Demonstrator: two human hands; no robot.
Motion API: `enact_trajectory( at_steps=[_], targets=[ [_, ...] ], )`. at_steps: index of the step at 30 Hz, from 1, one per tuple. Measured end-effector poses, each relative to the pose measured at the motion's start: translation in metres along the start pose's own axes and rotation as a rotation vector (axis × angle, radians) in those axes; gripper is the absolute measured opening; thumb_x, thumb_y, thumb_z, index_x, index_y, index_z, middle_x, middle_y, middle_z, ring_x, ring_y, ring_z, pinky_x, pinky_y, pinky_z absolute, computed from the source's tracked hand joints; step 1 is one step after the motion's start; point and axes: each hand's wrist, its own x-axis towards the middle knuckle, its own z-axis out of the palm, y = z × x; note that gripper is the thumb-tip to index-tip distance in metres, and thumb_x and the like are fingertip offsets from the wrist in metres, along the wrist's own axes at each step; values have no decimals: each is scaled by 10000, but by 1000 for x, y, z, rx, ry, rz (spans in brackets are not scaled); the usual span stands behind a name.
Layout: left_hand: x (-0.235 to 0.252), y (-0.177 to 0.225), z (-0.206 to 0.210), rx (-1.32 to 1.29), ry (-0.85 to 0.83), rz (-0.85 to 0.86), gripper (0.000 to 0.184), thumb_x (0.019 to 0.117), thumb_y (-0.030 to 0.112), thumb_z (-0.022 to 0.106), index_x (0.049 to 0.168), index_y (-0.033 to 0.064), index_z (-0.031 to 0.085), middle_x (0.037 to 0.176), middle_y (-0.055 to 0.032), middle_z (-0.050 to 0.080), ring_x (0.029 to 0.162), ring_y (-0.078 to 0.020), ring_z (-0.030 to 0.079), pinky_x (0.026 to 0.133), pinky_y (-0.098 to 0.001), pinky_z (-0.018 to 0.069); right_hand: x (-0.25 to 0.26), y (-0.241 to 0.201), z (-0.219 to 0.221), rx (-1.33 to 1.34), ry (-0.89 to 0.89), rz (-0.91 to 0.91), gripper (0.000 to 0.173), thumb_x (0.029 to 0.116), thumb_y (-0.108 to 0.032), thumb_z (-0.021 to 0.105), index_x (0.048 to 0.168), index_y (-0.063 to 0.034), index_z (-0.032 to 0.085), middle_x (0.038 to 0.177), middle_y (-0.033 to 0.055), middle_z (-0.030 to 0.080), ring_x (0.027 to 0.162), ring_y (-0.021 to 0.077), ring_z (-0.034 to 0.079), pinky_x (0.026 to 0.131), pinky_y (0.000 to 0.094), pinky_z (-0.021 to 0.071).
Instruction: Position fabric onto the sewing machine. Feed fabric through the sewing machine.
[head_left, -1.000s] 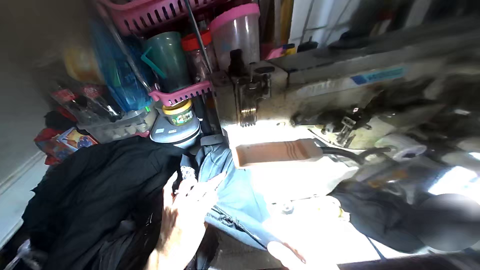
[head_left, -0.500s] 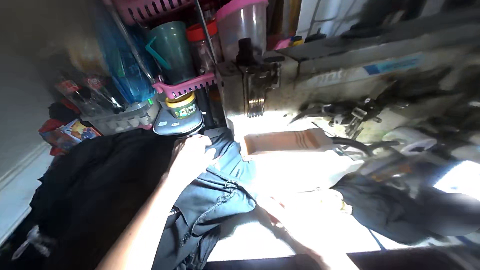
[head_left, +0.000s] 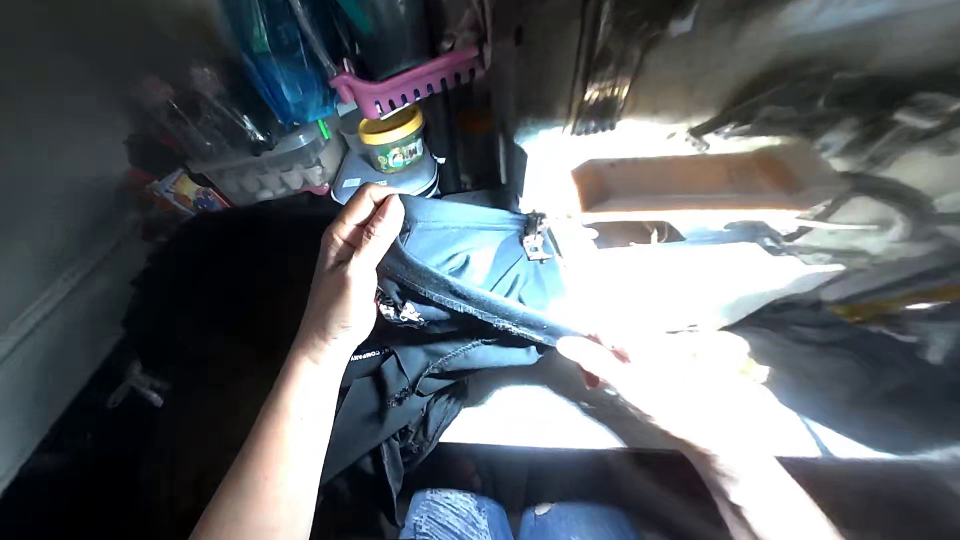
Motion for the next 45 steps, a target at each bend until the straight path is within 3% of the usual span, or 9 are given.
enact_trajectory(
  at_steps=[11, 14, 17, 19, 22, 28, 31, 41, 45],
  targets=[
    [-2, 14, 10, 472, -97, 166, 149, 1059, 78, 462, 1046, 70, 611, 895, 56, 571, 808, 30, 546, 723, -126, 462, -18, -18, 9, -87, -96, -307, 241, 1011, -389, 594, 960, -185, 714, 839, -106, 650, 777, -87, 578, 688, 100, 489],
    [-16, 33, 22, 781, -342, 228, 386, 1006, 390, 561, 1231, 96, 671, 1295, -17, 637, 1304, -134, 513, 1132, -405, 379, -40, -52, 9, 187, -245, -202, 179, 1000, -183, 643, 975, -28, 731, 941, -36, 731, 938, -105, 618, 855, 110, 510],
    [-41, 32, 34, 767, -562, 316, 711, 854, 784, 543, 1212, 197, 722, 1288, -11, 693, 1363, -199, 529, 1185, -588, 293, -49, -73, 6, 250, -198, -227, 172, 965, -50, 651, 926, 109, 705, 926, 158, 714, 970, 44, 640, 913, 181, 481],
    [-50, 25, 40, 760, -699, 287, 769, 785, 837, 581, 1302, 275, 666, 1489, 6, 572, 1512, -285, 346, 1170, -754, 106, -54, -79, 2, 196, -137, -242, 177, 951, -38, 662, 955, 134, 706, 950, 207, 718, 988, 64, 655, 944, 179, 477],
    [-51, 15, 38, 880, -796, 165, 741, 725, 833, 613, 1233, 297, 670, 1437, 75, 602, 1490, -270, 384, 1087, -833, 108, -59, -65, 7, 208, -97, -253, 219, 986, -96, 653, 963, 114, 711, 950, 198, 721, 976, 82, 660, 935, 208, 490],
    [-38, 5, 26, 937, -560, 23, 593, 899, 747, 522, 789, 181, 661, 865, 14, 658, 990, -156, 656, 1087, -582, 372, -46, -26, 18, -57, -283, -198, 220, 1019, -114, 577, 987, 77, 682, 913, 201, 678, 884, 259, 667, 802, 387, 543],
    [-40, -9, 52, 1186, -262, 62, 463, 844, 570, 692, 1019, 144, 732, 1035, -61, 715, 1009, -286, 690, 860, -515, 560, -42, -21, 26, -91, -268, -157, 222, 1016, -83, 557, 1026, 104, 677, 949, 234, 682, 906, 302, 676, 827, 420, 548],
    [-48, -12, 19, 373, -90, 20, 264, 992, 150, 552, 1124, 29, 746, 1132, -23, 752, 1103, -43, 679, 959, -232, 561, -3, -56, 3, -167, 159, -132, 286, 1038, -196, 563, 1069, 30, 736, 956, 75, 722, 901, -16, 646, 832, 149, 521],
    [-33, -21, 31, 92, -22, -18, 218, 1003, 195, 502, 948, 141, 706, 816, 90, 612, 762, 44, 577, 685, -128, 494, 49, -56, 11, -512, 187, -316, 304, 989, -253, 544, 1240, -191, 703, 1103, 15, 709, 959, 126, 686, 812, 351, 568]
  ],
)
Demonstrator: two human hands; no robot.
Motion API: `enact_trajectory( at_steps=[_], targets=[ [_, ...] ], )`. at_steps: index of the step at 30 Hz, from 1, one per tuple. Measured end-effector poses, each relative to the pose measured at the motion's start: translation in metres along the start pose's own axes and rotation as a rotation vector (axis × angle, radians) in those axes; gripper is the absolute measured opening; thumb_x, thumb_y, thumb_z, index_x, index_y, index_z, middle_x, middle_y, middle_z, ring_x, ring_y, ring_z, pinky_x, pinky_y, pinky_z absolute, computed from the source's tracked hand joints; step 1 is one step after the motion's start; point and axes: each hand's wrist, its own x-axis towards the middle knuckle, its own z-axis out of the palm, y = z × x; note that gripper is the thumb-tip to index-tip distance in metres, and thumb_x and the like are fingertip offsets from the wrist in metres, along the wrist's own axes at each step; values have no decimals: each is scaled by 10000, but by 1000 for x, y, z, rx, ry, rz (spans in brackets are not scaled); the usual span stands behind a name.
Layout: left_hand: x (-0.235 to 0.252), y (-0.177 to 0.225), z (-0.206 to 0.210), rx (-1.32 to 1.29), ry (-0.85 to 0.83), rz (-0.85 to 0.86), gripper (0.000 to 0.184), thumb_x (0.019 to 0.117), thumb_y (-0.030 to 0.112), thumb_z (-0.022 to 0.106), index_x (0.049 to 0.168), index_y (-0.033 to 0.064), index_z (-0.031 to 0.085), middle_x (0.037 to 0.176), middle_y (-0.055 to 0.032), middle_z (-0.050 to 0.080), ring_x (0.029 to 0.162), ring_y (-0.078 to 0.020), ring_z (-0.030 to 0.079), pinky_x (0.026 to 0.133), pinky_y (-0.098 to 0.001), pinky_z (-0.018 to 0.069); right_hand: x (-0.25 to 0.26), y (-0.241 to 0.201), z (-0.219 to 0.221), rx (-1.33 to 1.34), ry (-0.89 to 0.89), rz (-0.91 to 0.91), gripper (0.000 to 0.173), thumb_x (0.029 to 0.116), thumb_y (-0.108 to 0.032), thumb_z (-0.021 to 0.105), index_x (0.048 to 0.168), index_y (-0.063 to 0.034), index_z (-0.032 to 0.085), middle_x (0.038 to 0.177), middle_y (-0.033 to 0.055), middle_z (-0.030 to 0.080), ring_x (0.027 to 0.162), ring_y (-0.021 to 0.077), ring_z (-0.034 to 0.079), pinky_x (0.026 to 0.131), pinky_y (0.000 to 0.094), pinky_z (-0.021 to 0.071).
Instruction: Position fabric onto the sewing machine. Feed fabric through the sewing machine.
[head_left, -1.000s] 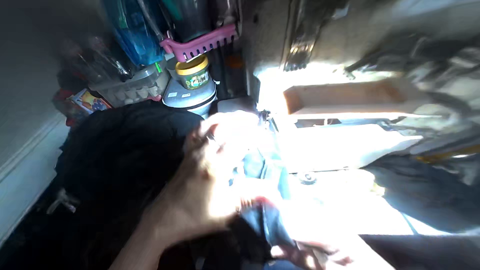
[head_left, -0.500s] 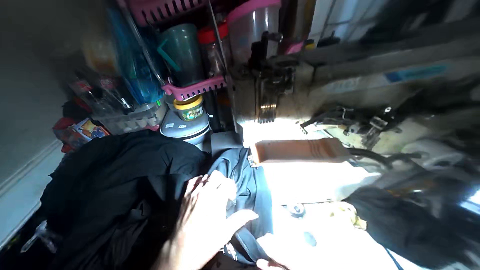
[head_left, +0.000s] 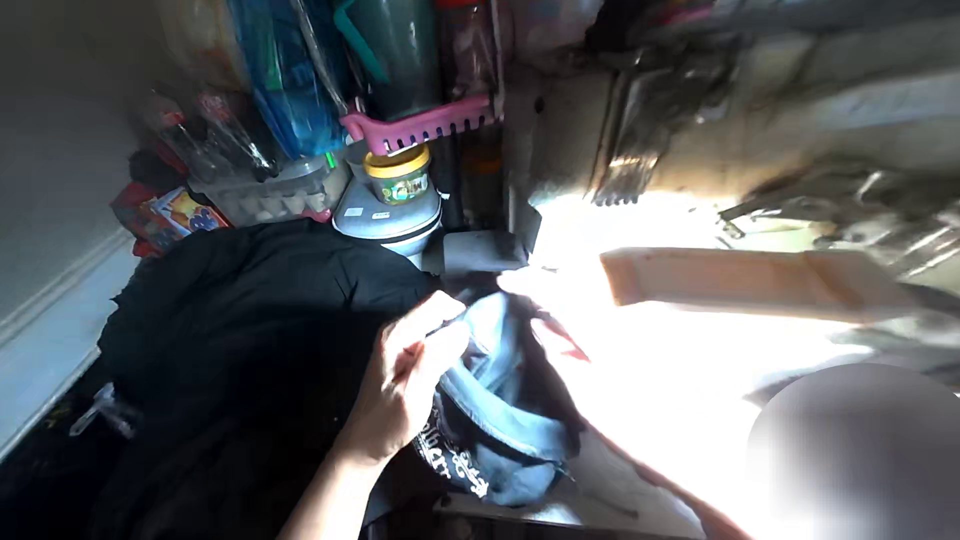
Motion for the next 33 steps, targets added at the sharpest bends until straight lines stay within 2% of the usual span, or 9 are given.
enact_trajectory(
  at_steps=[2, 4, 8, 11, 15, 21, 28, 31, 33],
  targets=[
    [5, -3, 0, -30, 42, 5, 227, 1010, 164, 481, 962, 151, 702, 827, 98, 620, 759, 47, 581, 677, -118, 494, 13, 20, 16, -33, -9, -137, 372, 989, -249, 525, 1334, -198, 654, 1191, 36, 673, 1063, 188, 646, 890, 424, 531],
    [10, -8, -2, 41, 64, 55, 231, 1032, 121, 464, 1044, 106, 695, 898, 85, 657, 806, 47, 609, 713, -122, 517, 16, 27, 19, 7, -23, -97, 294, 1016, -302, 529, 1203, -160, 703, 1125, 19, 693, 1040, 165, 647, 897, 404, 522],
    [15, -19, -4, 172, 87, 52, 240, 1057, 103, 450, 1127, 43, 672, 938, 64, 658, 834, 55, 613, 749, -116, 517, 12, 20, 7, 17, -69, 48, 227, 1029, -330, 531, 1083, -165, 678, 942, -70, 659, 802, -14, 608, 689, 189, 496],
    [14, -23, -2, 131, 91, 18, 261, 1080, 143, 417, 1112, 72, 667, 960, 87, 643, 897, 72, 604, 814, -116, 506, 9, 21, 4, -19, -101, 29, 228, 1019, -283, 532, 1108, -122, 667, 904, -32, 617, 744, 18, 562, 631, 202, 443],
    [10, -24, 0, 88, 122, 5, 252, 1092, 187, 424, 1114, 153, 674, 1015, 145, 664, 988, 98, 613, 887, -114, 509, 9, 20, 2, 67, -113, 220, 204, 1043, -378, 533, 1087, -220, 654, 772, -109, 595, 613, -32, 534, 519, 180, 432],
    [10, -26, 1, 24, 118, 49, 245, 1076, 158, 442, 1112, 168, 684, 982, 164, 662, 940, 105, 610, 843, -96, 505, 15, 6, 3, 73, -64, 148, 192, 1041, -261, 515, 1034, -143, 666, 763, -80, 574, 642, -45, 519, 562, 141, 408],
    [11, -25, 0, 26, 122, 27, 237, 1082, 188, 461, 1130, 189, 693, 992, 158, 672, 945, 90, 621, 844, -111, 516, 4, 6, -1, 125, 64, 208, 199, 1036, -278, 513, 1089, -192, 685, 760, -123, 583, 596, -72, 506, 517, 119, 407],
    [12, -24, -4, 104, 78, 35, 237, 1087, 179, 440, 1144, 146, 668, 1008, 118, 668, 946, 64, 626, 846, -134, 528, -26, 8, -3, 192, 43, 120, 212, 1035, -300, 526, 1123, -199, 691, 884, -117, 631, 736, -89, 548, 637, 95, 449],
    [11, -22, -2, 249, 90, 72, 204, 1060, 123, 481, 1164, 88, 653, 1005, 70, 671, 923, 44, 635, 817, -140, 540, -46, 9, 3, 242, -94, 50, 258, 1048, -236, 533, 1190, -121, 716, 1092, 13, 731, 989, 33, 672, 859, 203, 553]
  ],
)
